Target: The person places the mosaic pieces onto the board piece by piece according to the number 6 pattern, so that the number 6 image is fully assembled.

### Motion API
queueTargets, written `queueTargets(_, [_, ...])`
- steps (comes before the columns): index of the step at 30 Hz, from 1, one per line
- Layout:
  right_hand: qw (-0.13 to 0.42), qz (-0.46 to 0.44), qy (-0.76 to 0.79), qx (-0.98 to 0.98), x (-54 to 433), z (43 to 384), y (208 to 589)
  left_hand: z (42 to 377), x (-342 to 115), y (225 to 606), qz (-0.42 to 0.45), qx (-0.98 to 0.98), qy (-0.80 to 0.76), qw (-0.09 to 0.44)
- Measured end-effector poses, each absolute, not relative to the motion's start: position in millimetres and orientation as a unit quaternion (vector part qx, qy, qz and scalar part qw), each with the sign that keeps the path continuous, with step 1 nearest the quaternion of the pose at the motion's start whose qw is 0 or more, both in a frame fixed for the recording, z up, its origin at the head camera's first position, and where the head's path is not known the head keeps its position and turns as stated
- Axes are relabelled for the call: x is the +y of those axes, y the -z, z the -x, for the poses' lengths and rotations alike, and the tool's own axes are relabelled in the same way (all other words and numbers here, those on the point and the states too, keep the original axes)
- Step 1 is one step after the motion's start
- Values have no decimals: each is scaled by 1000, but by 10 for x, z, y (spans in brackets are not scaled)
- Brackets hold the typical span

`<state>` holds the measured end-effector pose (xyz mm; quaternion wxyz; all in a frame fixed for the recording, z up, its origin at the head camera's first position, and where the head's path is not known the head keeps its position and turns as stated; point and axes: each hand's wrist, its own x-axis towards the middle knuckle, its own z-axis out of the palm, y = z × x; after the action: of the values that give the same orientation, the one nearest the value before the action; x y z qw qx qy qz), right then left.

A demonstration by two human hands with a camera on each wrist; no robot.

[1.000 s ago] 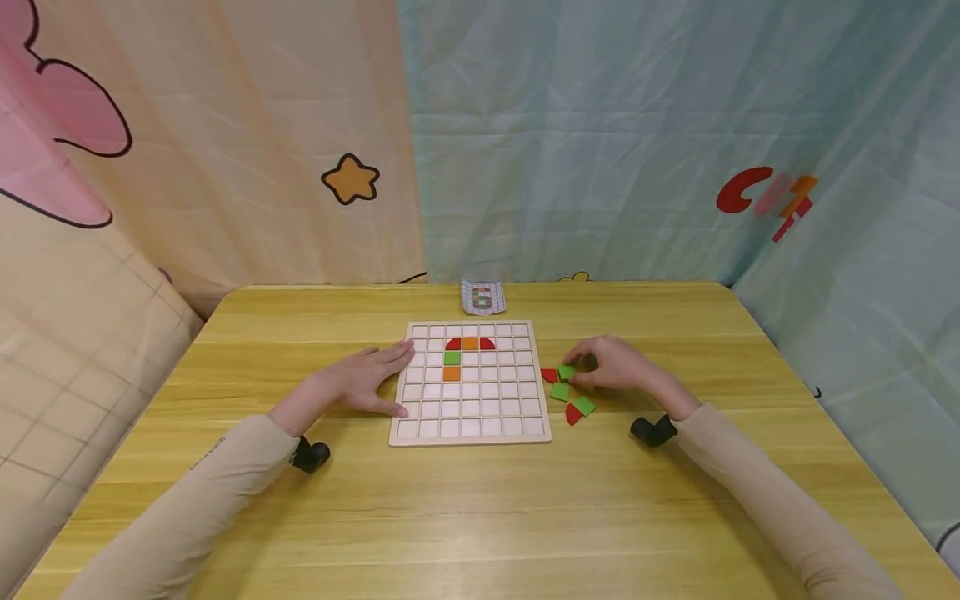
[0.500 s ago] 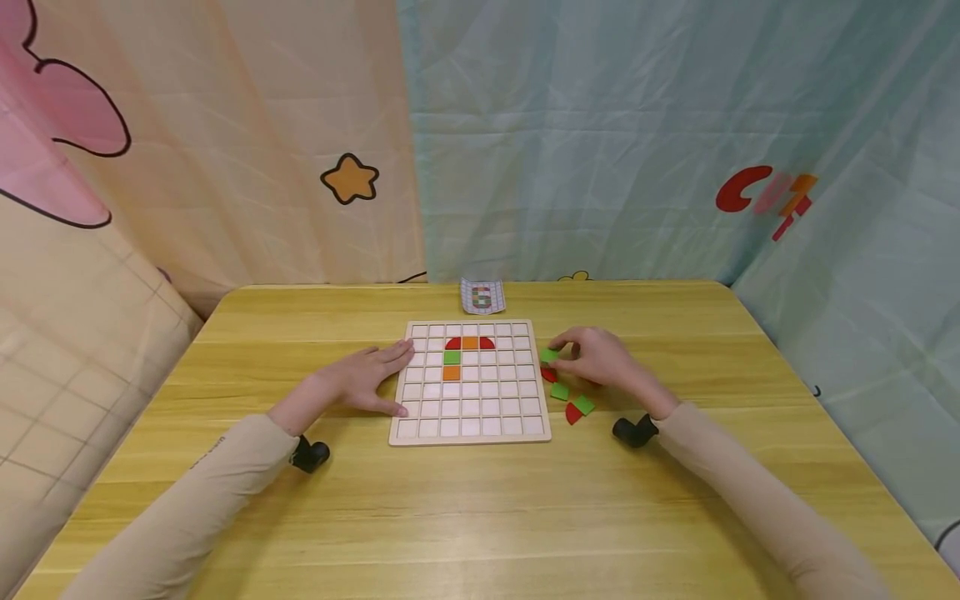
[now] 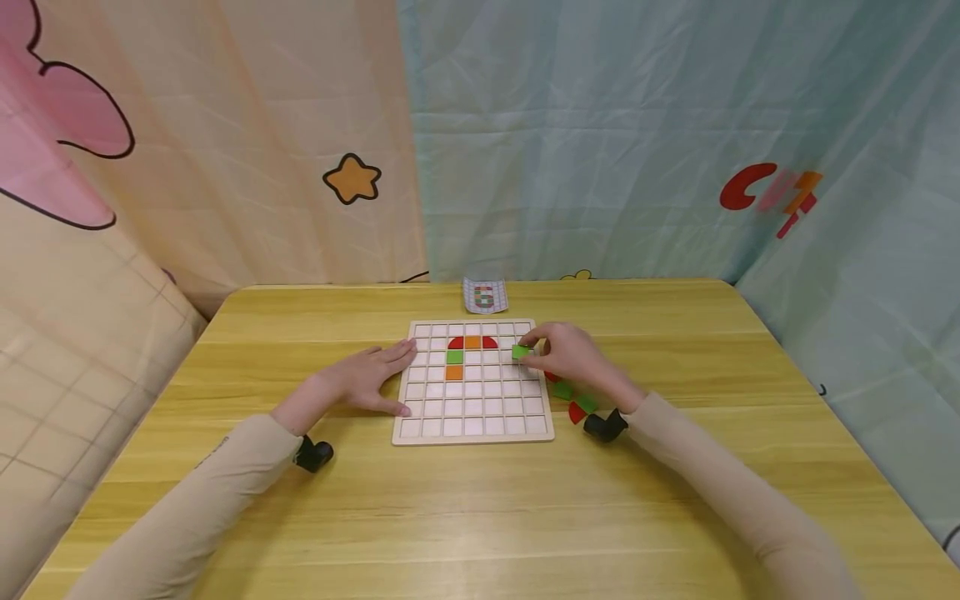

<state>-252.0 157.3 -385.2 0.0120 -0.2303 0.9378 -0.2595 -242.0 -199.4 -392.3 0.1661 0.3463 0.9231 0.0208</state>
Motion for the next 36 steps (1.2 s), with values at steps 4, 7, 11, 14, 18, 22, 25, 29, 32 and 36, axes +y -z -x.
queueTargets(4, [8, 239, 255, 937, 1472, 2539, 3877, 2426, -2000, 3932, -350, 922, -24, 162])
queueTargets(7, [8, 246, 247, 937, 1397, 2557, 3890, 2434, -2007, 3943, -351, 922, -29, 159])
queueTargets(11, [18, 252, 246, 936, 1289, 2579, 3890, 2435, -2006, 3948, -348, 923, -27, 161])
queueTargets(14, [27, 253, 247, 935, 1213, 2599, 3890, 2435, -2003, 3947, -347, 923, -26, 162])
queueTargets(18, [35, 251, 245, 936, 1130, 2613, 3886, 2437, -2000, 3943, -348, 923, -24, 161])
queueTargets(22, [46, 254, 249, 933, 1057, 2601, 3872, 2433, -1995, 3930, -349, 923, -22, 162])
queueTargets(25, [54, 253, 253, 932, 1011, 2592, 3877, 2429, -1994, 3918, -348, 923, -24, 162])
queueTargets(29, [56, 249, 249, 934, 964, 2596, 3903, 2426, -1994, 3912, -349, 922, -24, 163])
queueTargets(32, [56, 248, 237, 938, 936, 2603, 3917, 2422, -1991, 3905, -348, 923, -25, 165])
queueTargets(36, [61, 245, 223, 942, 906, 2601, 3916, 2417, -1989, 3895, -345, 923, -29, 165])
